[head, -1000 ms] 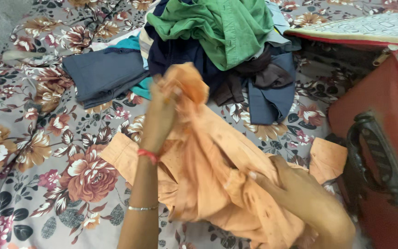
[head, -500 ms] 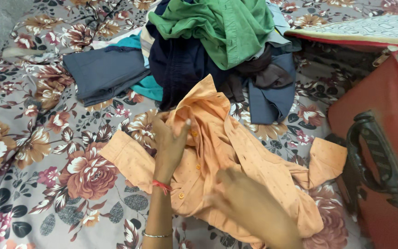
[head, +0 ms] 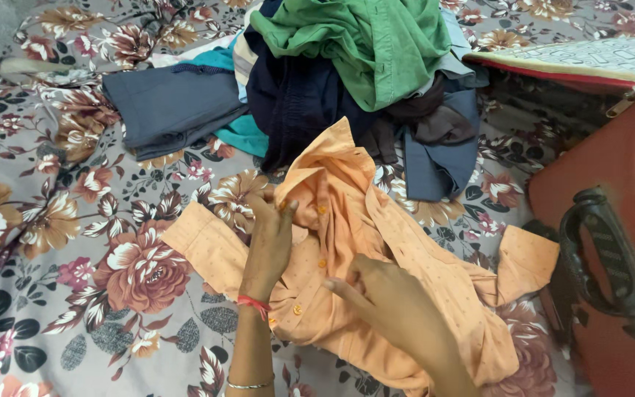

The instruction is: The person folds a shirt on a bed and packs it into a suitcase.

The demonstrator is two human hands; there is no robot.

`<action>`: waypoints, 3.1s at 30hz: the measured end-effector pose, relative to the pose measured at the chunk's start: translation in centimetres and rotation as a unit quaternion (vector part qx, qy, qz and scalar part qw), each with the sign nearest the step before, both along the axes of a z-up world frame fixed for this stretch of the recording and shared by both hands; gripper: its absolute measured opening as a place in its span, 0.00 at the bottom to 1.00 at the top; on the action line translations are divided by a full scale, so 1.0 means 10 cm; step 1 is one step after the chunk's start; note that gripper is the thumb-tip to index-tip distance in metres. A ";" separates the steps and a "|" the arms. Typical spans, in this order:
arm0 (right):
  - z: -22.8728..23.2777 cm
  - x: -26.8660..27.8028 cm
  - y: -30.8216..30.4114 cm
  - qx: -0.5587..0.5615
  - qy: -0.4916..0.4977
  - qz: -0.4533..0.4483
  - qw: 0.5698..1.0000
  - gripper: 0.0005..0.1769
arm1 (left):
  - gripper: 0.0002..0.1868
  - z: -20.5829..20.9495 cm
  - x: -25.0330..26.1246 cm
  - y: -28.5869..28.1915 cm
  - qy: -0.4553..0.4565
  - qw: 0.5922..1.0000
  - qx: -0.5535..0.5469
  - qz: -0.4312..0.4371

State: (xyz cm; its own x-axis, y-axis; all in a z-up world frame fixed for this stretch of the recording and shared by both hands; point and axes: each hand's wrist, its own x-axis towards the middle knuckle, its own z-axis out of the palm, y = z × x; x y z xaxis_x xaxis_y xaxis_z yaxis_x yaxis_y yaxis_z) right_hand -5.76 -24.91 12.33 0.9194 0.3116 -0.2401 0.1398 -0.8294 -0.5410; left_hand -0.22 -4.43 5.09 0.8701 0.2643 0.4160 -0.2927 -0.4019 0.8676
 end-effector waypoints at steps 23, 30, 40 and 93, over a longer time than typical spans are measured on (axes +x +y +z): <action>-0.47 0.14 -0.16 -0.072 0.035 0.242 0.967 0.16 | 0.08 0.19 0.23 0.16 -0.053 0.984 0.160 -0.061; -0.21 -0.12 0.04 0.067 -0.032 0.061 0.995 0.18 | 0.13 0.35 0.10 0.02 0.072 0.997 0.003 -0.016; -0.53 0.01 0.18 0.255 -0.159 0.014 0.954 0.15 | 0.15 0.34 -0.10 0.52 0.009 0.987 -0.083 0.136; -0.09 0.63 -0.12 0.100 -0.019 0.052 0.993 0.12 | 0.13 -0.13 -0.26 -0.02 0.228 0.961 -0.115 -0.111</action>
State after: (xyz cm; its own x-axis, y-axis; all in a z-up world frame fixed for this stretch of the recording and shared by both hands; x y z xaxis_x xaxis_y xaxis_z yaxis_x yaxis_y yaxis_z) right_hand 0.54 -26.16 11.43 0.8871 0.4432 -0.1289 0.2429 -0.6857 -0.6861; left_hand -2.78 -4.58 3.83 0.9937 0.0896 -0.0677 0.0811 -0.1563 0.9844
